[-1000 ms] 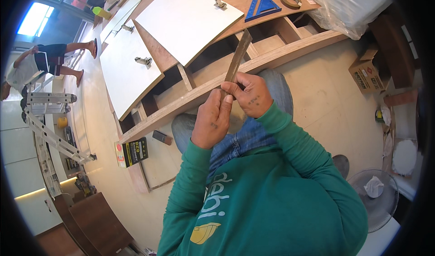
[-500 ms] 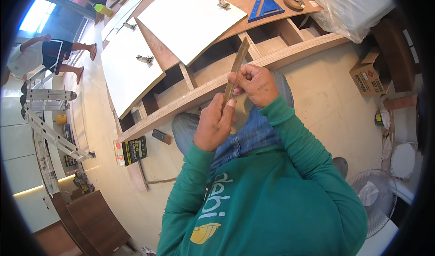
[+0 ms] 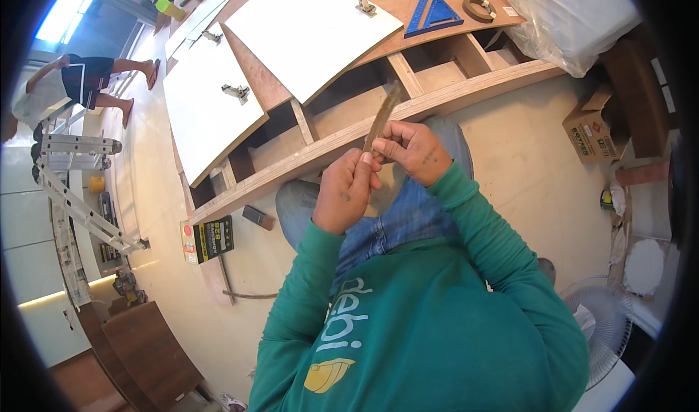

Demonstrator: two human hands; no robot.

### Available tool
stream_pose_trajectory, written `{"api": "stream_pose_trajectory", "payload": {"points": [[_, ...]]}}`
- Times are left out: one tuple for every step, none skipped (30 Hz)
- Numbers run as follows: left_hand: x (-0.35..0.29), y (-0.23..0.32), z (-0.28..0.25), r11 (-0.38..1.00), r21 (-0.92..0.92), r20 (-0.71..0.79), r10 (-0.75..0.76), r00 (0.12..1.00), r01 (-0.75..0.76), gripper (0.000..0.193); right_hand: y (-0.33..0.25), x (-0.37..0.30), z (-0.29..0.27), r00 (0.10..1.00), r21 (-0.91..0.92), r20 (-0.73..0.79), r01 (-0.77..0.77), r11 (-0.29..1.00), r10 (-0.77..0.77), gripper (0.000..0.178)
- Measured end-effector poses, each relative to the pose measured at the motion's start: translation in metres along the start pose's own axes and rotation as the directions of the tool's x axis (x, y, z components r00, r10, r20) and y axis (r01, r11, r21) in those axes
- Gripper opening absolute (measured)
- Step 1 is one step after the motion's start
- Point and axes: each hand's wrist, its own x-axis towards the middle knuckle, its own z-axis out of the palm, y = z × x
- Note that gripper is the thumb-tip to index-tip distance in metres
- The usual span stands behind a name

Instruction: The person assembles furniture by handling wooden panels and white cabinet doors, wiping surfaces with a cloth, and gathering wood trim pieces. They place trim pieces into a red bag and later retrieve a curved trim piece from a cabinet to fit onto a wooden frame.

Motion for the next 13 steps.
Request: {"api": "stream_pose_trajectory", "payload": {"points": [[-0.001, -0.001, 0.002, 0.998, 0.031, -0.022, 0.056, 0.998, -0.056, 0.028, 0.002, -0.001, 0.003, 0.999, 0.031, -0.023, -0.022, 0.999, 0.022, 0.02], [-0.002, -0.001, 0.005, 0.994, 0.072, -0.043, 0.091, 0.995, -0.088, 0.027, 0.004, -0.001, 0.005, 0.998, 0.063, -0.044, -0.042, 0.997, 0.045, 0.02], [-0.003, -0.001, 0.008, 0.986, 0.122, -0.062, 0.123, 0.99, -0.115, 0.027, 0.006, -0.001, 0.008, 0.998, 0.088, -0.052, -0.029, 0.996, 0.034, 0.021], [-0.003, -0.001, 0.01, 0.978, 0.147, -0.075, 0.163, 0.984, -0.151, 0.026, 0.008, -0.002, 0.01, 0.998, 0.114, -0.061, -0.018, 0.993, 0.025, 0.021], [-0.003, 0.0, 0.013, 0.967, 0.179, -0.086, 0.202, 0.976, -0.184, 0.025, 0.011, -0.003, 0.013, 0.997, 0.14, -0.072, -0.007, 0.99, 0.018, 0.022], [-0.003, 0.001, 0.015, 0.954, 0.207, -0.097, 0.239, 0.966, -0.215, 0.024, 0.012, -0.002, 0.014, 0.996, 0.136, -0.091, -0.007, 0.991, 0.019, 0.022], [-0.004, 0.003, 0.016, 0.951, 0.223, -0.091, 0.239, 0.967, -0.214, 0.024, 0.013, -0.001, 0.014, 0.994, 0.13, -0.111, -0.005, 0.991, 0.019, 0.022], [-0.005, 0.006, 0.016, 0.948, 0.234, -0.082, 0.239, 0.968, -0.214, 0.024, 0.013, -0.001, 0.013, 0.991, 0.123, -0.134, -0.001, 0.992, 0.018, 0.023], [-0.007, 0.009, 0.017, 0.954, 0.222, -0.072, 0.22, 0.973, -0.2, 0.024, 0.012, -0.001, 0.012, 0.992, 0.071, -0.124, 0.01, 0.997, -0.001, 0.022], [-0.009, 0.012, 0.016, 0.956, 0.23, -0.064, 0.202, 0.977, -0.182, 0.023, 0.011, -0.001, 0.01, 0.993, 0.021, -0.113, 0.02, 1.0, -0.018, 0.022], [-0.012, 0.015, 0.013, 0.964, 0.219, -0.054, 0.164, 0.985, -0.148, 0.022, 0.009, -0.001, 0.009, 0.995, -0.019, -0.1, 0.027, 0.999, -0.029, 0.021], [-0.014, 0.017, 0.01, 0.971, 0.209, -0.044, 0.123, 0.991, -0.111, 0.021, 0.008, -0.001, 0.008, 0.995, -0.019, -0.088, 0.05, 0.999, -0.051, 0.021], [-0.014, 0.019, 0.009, 0.978, 0.185, -0.04, 0.105, 0.994, -0.096, 0.02, 0.007, -0.002, 0.008, 0.995, -0.009, -0.071, 0.066, 0.998, -0.067, 0.02]]}}
